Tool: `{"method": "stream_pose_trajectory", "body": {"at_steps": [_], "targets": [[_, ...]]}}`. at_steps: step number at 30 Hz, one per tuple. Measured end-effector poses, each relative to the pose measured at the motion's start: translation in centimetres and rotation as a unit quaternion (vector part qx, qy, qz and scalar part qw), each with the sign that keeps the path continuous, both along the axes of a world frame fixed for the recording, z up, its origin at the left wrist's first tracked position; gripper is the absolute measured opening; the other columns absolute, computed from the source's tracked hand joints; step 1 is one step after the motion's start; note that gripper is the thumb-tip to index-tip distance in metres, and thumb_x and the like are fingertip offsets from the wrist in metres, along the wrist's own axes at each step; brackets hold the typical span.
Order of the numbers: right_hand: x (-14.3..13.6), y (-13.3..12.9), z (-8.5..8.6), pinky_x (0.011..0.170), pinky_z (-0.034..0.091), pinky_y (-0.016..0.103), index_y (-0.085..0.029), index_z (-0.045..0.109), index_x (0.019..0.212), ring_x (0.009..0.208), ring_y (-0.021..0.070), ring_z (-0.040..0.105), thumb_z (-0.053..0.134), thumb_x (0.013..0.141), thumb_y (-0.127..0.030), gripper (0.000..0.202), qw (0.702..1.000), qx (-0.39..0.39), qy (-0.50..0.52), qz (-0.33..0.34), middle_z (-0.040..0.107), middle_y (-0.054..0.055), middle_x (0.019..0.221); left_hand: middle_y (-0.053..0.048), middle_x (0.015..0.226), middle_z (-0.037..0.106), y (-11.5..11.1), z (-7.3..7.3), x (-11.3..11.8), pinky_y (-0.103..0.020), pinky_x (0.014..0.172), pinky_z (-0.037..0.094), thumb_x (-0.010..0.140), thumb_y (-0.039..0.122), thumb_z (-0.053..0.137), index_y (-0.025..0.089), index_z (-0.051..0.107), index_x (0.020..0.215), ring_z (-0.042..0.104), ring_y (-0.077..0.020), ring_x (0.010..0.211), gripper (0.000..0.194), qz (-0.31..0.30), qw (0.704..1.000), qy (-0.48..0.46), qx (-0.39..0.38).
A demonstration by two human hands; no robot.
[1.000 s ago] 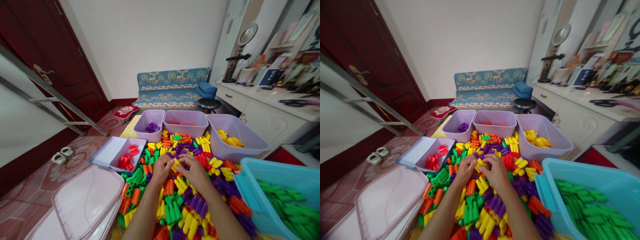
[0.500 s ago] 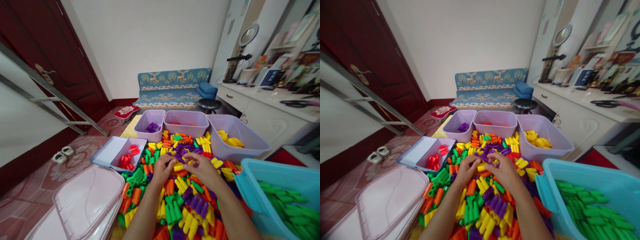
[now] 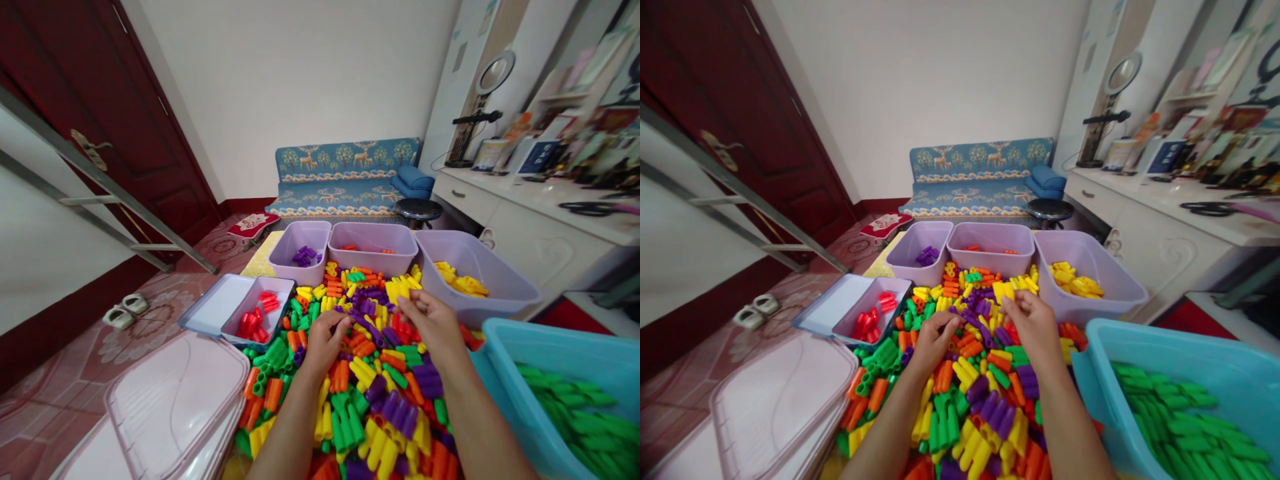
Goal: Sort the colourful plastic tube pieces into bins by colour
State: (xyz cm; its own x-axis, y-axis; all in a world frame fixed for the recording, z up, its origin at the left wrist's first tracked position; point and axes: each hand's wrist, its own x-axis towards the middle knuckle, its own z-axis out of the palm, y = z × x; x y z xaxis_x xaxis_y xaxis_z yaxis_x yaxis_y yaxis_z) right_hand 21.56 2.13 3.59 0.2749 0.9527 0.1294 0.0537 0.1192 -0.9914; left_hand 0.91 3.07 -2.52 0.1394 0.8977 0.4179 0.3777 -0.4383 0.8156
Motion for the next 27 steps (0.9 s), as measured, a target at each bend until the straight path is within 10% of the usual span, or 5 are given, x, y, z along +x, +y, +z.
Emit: {"method": "stream_pose_trajectory", "body": {"at_steps": [7, 12, 19, 27], "targets": [[1.6, 2.0, 1.1, 0.06, 0.05, 0.016, -0.016, 0.059, 0.075, 0.061, 0.006, 0.062, 0.078, 0.06, -0.025, 0.025, 0.905, 0.118, 0.374, -0.166, 0.069, -0.002, 0.07, -0.005, 0.08, 0.069, 0.0, 0.0, -0.1, -0.027, 0.077, 0.044, 0.09, 0.035, 0.05, 0.017, 0.07, 0.082, 0.061, -0.0172, 0.08, 0.028, -0.005, 1.0, 0.007, -0.003], [1.3, 2.1, 1.3, 0.063, 0.051, 0.017, -0.016, 0.062, 0.082, 0.07, 0.0071, 0.064, 0.069, 0.067, -0.022, 0.017, 0.892, 0.075, 0.416, -0.163, 0.071, 0.002, 0.081, -0.005, 0.08, 0.069, 0.1, -0.2, -0.1, -0.028, 0.076, 0.045, 0.089, 0.035, 0.052, 0.018, 0.071, 0.082, 0.061, -0.0176, 0.08, 0.027, -0.001, 1.0, 0.011, -0.003], [-2.2, 2.0, -1.6, 0.073, 0.05, 0.031, -0.015, 0.067, 0.096, 0.082, 0.0185, 0.064, 0.064, 0.072, -0.038, 0.033, 1.0, 0.008, 0.015, 0.023, 0.071, 0.008, 0.091, -0.005, 0.085, 0.07, -0.1, 0.1, 0.1, -0.028, 0.079, 0.047, 0.089, 0.031, 0.053, 0.017, 0.07, 0.085, 0.063, -0.0172, 0.084, 0.022, -0.001, 0.999, -0.032, 0.001], [-5.6, 6.4, -1.7, 0.111, 0.023, 0.041, -0.015, 0.048, 0.134, 0.134, 0.0247, 0.032, 0.054, 0.074, -0.014, 0.061, 0.873, 0.07, -0.477, 0.075, 0.039, 0.011, 0.146, -0.006, 0.086, 0.07, 0.0, 0.0, 0.1, -0.028, 0.078, 0.048, 0.088, 0.028, 0.054, 0.017, 0.07, 0.085, 0.063, -0.0177, 0.083, 0.019, -0.002, 0.999, -0.038, 0.007]]}}
